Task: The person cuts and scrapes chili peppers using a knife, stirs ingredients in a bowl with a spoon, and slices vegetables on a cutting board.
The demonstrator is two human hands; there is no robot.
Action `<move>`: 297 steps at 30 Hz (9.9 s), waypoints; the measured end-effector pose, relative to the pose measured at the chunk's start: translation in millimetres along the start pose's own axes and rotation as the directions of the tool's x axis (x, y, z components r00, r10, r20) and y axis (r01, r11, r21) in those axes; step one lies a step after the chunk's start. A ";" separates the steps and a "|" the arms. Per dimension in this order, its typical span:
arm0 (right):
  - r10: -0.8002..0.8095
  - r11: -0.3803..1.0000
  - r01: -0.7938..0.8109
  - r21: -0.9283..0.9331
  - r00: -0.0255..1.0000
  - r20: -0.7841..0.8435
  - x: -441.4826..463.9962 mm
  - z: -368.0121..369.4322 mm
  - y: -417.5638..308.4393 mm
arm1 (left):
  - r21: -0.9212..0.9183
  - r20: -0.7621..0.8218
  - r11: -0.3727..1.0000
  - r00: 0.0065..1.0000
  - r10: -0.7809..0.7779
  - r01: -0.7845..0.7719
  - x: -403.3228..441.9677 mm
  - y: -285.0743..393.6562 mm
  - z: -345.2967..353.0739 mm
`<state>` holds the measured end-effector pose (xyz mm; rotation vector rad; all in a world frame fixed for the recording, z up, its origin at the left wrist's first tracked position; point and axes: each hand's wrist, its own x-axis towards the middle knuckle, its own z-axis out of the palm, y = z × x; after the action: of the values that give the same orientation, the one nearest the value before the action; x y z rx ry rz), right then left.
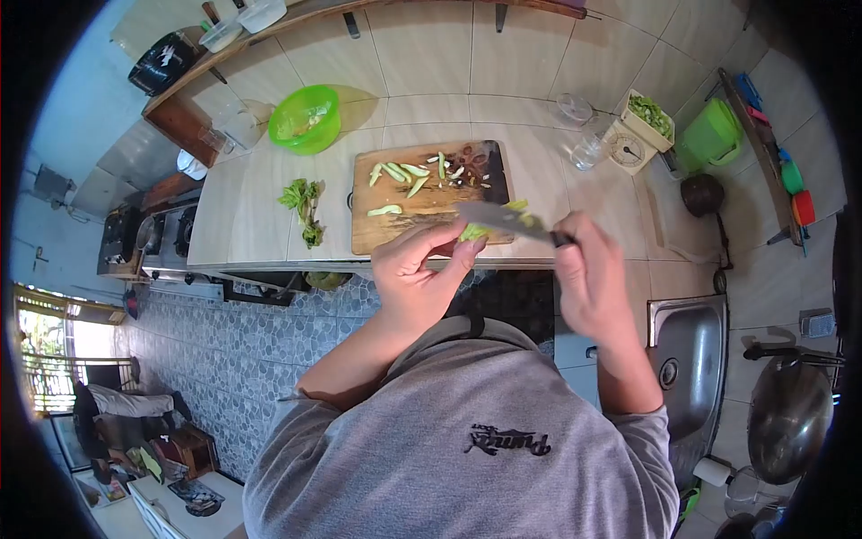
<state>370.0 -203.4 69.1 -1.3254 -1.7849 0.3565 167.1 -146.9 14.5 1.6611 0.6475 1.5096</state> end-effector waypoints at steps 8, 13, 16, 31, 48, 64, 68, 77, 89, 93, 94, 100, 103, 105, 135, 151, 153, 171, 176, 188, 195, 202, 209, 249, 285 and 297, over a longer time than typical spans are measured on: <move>0.087 0.987 -0.103 0.119 0.987 0.137 -20.3 33.6 -41.4 | 0.166 -0.131 0.958 0.958 0.256 -0.233 9.1 7.3 -4.8; 0.131 0.978 -0.155 0.138 0.977 0.169 -11.6 50.7 -56.3 | 0.315 -0.098 0.903 0.936 0.337 -0.292 10.4 -1.4 -30.5; 0.170 0.955 -0.210 0.210 0.967 0.192 -3.3 65.0 -63.7 | 0.332 -0.142 0.926 0.960 0.239 -0.182 14.9 0.3 -47.2; 0.227 0.932 -0.293 0.211 0.930 0.288 64.3 138.8 -110.5 | 0.233 -0.183 0.958 0.960 0.212 -0.167 47.9 -25.1 -142.7; 0.308 0.924 -0.342 0.173 0.931 0.197 106.9 205.5 -136.0 | -0.233 -0.040 0.971 0.997 -0.067 0.056 73.2 -52.0 -209.7; 0.463 0.852 -0.413 0.322 0.881 -0.097 124.1 220.2 -115.5 | -0.833 0.015 0.519 0.945 -0.328 0.193 64.1 -81.7 -216.7; 0.579 0.774 -0.463 0.432 0.794 -0.187 145.3 230.7 -95.1 | -0.842 0.070 0.482 0.935 -0.347 0.242 63.2 -82.0 -217.5; 0.587 0.460 -0.378 0.803 0.809 0.045 144.0 228.9 -70.1 | -0.815 0.370 0.346 0.877 -0.305 0.465 59.0 -88.9 -222.6; 0.287 0.668 -0.332 0.666 0.941 0.182 156.2 230.5 -65.4 | -0.469 0.854 -0.410 0.520 0.015 0.782 56.6 -99.7 -231.6; 0.260 0.685 -0.302 0.663 0.951 0.165 160.7 233.6 -73.6 | -0.469 0.860 -0.379 0.511 0.011 0.797 61.4 -91.3 -236.5; 0.267 0.700 -0.302 0.647 0.951 0.155 159.8 234.5 -76.9 | -0.471 0.861 -0.375 0.508 0.001 0.799 61.8 -89.7 -238.1; 0.254 0.957 -0.245 0.152 0.967 -0.037 157.0 223.4 -99.4 | -0.504 0.844 -0.385 0.535 -0.029 0.774 59.5 -88.5 -249.7; 0.211 0.977 -0.212 0.029 0.977 0.037 145.6 211.9 -119.6 | -0.541 0.822 -0.414 0.564 -0.076 0.732 55.9 -89.5 -255.3; 0.197 0.979 -0.187 -0.075 0.968 0.153 137.5 208.9 -138.7 | -0.559 0.829 -0.365 0.510 -0.230 0.744 61.3 -78.3 -263.4; 0.226 0.972 -0.209 -0.104 0.956 0.188 108.0 230.5 -147.1 | -0.637 0.764 -0.123 0.602 -0.232 0.761 62.0 -83.9 -280.8; 0.181 0.982 -0.168 -0.091 0.970 0.162 111.5 230.4 -147.1 | -0.627 0.779 -0.181 0.614 -0.127 0.758 58.0 -91.2 -274.3; 0.204 0.978 -0.196 -0.070 0.968 0.144 108.3 226.2 -146.1 | -0.628 0.776 -0.204 0.625 -0.090 0.751 55.5 -95.0 -274.8; 0.204 0.979 -0.204 -0.015 0.968 0.147 102.1 214.7 -146.8 | -0.593 0.781 -0.021 0.569 -0.256 0.805 66.9 -73.4 -264.1; 0.187 0.982 -0.182 -0.049 0.973 0.134 100.9 215.5 -143.8 | -0.588 0.789 -0.079 0.550 -0.273 0.805 63.8 -71.6 -259.9; 0.210 0.978 -0.206 -0.041 0.968 0.136 93.4 212.0 -137.6 | -0.559 0.829 -0.141 0.549 -0.107 0.817 59.8 -85.5 -256.1; 0.230 0.973 -0.230 -0.007 0.967 0.113 88.8 207.0 -133.6 | -0.551 0.834 -0.140 0.538 -0.122 0.823 59.8 -86.2 -256.7; 0.187 0.982 -0.184 -0.033 0.976 0.116 93.0 206.6 -132.4 | -0.538 0.843 -0.115 0.535 -0.054 0.835 62.2 -86.9 -250.3; 0.236 0.972 -0.233 -0.034 0.962 0.135 88.7 196.2 -135.1 | -0.532 0.842 0.002 0.530 -0.105 0.847 64.8 -82.4 -250.2; 0.254 0.967 -0.254 -0.010 0.960 0.121 75.9 191.5 -139.7 | -0.477 0.837 0.319 0.534 -0.121 0.819 74.9 -72.6 -254.1; 0.282 0.959 -0.282 -0.025 0.946 0.157 85.1 183.2 -136.6 | -0.376 0.817 0.424 0.511 -0.269 0.824 77.9 -63.9 -252.5; 0.274 0.961 -0.274 -0.020 0.949 0.155 86.3 184.2 -135.1 | -0.417 0.797 0.474 0.563 -0.221 0.776 84.7 -63.7 -258.6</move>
<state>136.9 -133.8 90.2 -1.5865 -1.7258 0.6299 -63.5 10.8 7.9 1.0121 0.0697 0.4665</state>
